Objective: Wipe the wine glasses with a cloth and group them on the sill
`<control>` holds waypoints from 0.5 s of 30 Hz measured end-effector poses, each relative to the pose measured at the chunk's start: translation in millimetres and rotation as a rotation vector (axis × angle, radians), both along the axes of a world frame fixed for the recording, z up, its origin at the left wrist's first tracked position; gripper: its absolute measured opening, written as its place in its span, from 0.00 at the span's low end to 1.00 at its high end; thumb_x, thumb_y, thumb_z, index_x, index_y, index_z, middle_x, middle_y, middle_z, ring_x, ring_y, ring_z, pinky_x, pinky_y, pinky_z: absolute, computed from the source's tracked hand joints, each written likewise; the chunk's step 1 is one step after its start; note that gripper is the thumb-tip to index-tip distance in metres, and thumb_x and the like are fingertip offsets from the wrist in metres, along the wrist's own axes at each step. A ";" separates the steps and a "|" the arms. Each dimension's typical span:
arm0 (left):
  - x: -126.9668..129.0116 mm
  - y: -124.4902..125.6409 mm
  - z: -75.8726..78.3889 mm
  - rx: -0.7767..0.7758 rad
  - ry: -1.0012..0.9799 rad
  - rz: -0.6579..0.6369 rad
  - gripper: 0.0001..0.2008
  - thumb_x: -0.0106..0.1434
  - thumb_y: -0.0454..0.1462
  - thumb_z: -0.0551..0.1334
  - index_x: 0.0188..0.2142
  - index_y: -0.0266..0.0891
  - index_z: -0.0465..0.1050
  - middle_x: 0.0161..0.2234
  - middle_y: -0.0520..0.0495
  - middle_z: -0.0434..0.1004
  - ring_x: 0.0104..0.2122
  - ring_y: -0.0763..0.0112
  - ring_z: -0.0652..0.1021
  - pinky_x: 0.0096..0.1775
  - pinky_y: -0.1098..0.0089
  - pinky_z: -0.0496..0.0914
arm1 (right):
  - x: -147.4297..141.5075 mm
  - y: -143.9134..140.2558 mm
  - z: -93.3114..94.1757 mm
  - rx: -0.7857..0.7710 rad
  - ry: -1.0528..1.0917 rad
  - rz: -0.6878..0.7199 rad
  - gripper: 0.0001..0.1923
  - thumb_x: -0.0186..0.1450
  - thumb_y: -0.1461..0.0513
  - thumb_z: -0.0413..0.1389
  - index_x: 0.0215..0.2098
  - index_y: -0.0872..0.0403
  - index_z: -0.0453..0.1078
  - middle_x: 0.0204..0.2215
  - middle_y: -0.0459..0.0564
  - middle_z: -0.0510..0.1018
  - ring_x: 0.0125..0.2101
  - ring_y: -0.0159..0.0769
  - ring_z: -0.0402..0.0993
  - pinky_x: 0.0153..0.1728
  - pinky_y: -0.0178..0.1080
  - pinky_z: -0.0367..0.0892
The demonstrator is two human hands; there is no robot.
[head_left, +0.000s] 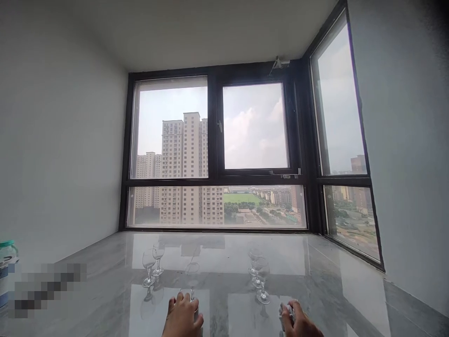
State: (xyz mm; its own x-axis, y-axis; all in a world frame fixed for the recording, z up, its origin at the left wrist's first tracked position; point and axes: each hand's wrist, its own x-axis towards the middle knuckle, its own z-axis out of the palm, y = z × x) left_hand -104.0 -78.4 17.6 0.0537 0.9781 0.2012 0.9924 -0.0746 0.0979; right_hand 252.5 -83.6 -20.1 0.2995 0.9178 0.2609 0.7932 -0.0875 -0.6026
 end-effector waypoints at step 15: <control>-9.7 -12.2 -9.4 0.114 0.114 0.164 0.20 0.61 0.42 0.49 0.46 0.43 0.76 0.47 0.38 0.74 0.53 0.50 0.66 0.54 0.50 0.51 | -4.9 0.2 -9.7 0.069 -0.142 -0.093 0.18 0.68 0.52 0.39 0.45 0.49 0.66 0.40 0.51 0.80 0.37 0.42 0.78 0.34 0.39 0.65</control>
